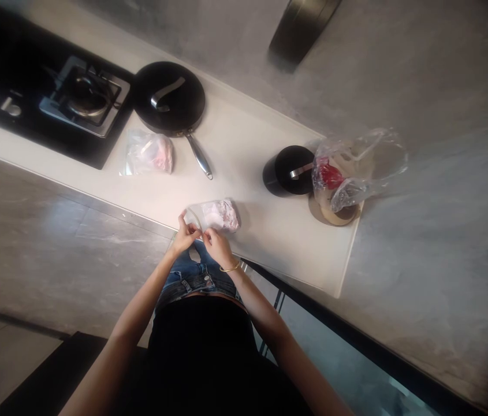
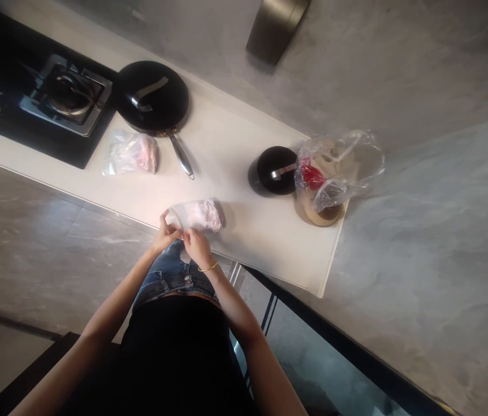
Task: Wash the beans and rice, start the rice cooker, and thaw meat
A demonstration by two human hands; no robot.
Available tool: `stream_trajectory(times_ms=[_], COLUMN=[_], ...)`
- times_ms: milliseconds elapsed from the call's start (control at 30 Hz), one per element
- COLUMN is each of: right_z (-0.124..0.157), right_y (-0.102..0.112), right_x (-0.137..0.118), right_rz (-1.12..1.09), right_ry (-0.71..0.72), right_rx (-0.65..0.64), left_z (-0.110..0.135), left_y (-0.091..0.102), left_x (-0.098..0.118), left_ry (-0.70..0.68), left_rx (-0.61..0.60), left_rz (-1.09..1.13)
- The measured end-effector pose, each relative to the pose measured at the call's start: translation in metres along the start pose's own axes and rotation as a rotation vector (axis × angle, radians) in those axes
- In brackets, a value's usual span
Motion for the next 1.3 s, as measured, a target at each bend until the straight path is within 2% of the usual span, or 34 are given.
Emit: stream_trajectory(times_ms=[100,233,400,700,800,933,1100,1300], right_z=[0.002,0.003,0.0,-0.008,-0.01,-0.009,-0.005,-0.008], right_y=[0.002,0.008,0.018,0.082,0.091,0.079,0.051,0.03], right_x=[-0.003,-0.005,-0.014,-0.007,0.0,0.003,0.005,0.013], right_rz=[0.054,0.121,0.221,0.274,0.219,0.18,0.124,0.127], right_ry=[-0.014,0.002,0.141,0.107,0.086,0.104,0.129,0.027], right_rx=[-0.038,-0.097,-0.139,0.106,0.116,0.097,0.059,-0.162], left_z=[0.001,0.006,0.009,-0.006,-0.011,-0.013,-0.011,-0.004], left_y=[-0.005,-0.012,-0.024,-0.053,-0.06,-0.058,-0.049,-0.046], left_x=[0.001,0.014,0.027,0.054,0.057,0.048,0.026,0.012], left_ry=[-0.002,-0.098,-0.169,-0.178,-0.12,-0.01,0.125,0.07], left_rx=[-0.043,-0.147,-0.247,-0.103,-0.064,-0.031,-0.036,-0.166], left_rz=[0.01,-0.034,-0.026,0.009,0.047,0.006,-0.072,-0.033])
Point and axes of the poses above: each hand's wrist, its own z-axis away from the middle knuckle, its own y-axis out of the back of the hand, x = y × z, the point moved 9 cm from there along -z, towards the middle knuckle, and after that the axes turned 4 degrees about -y, right-handed, at the moved point
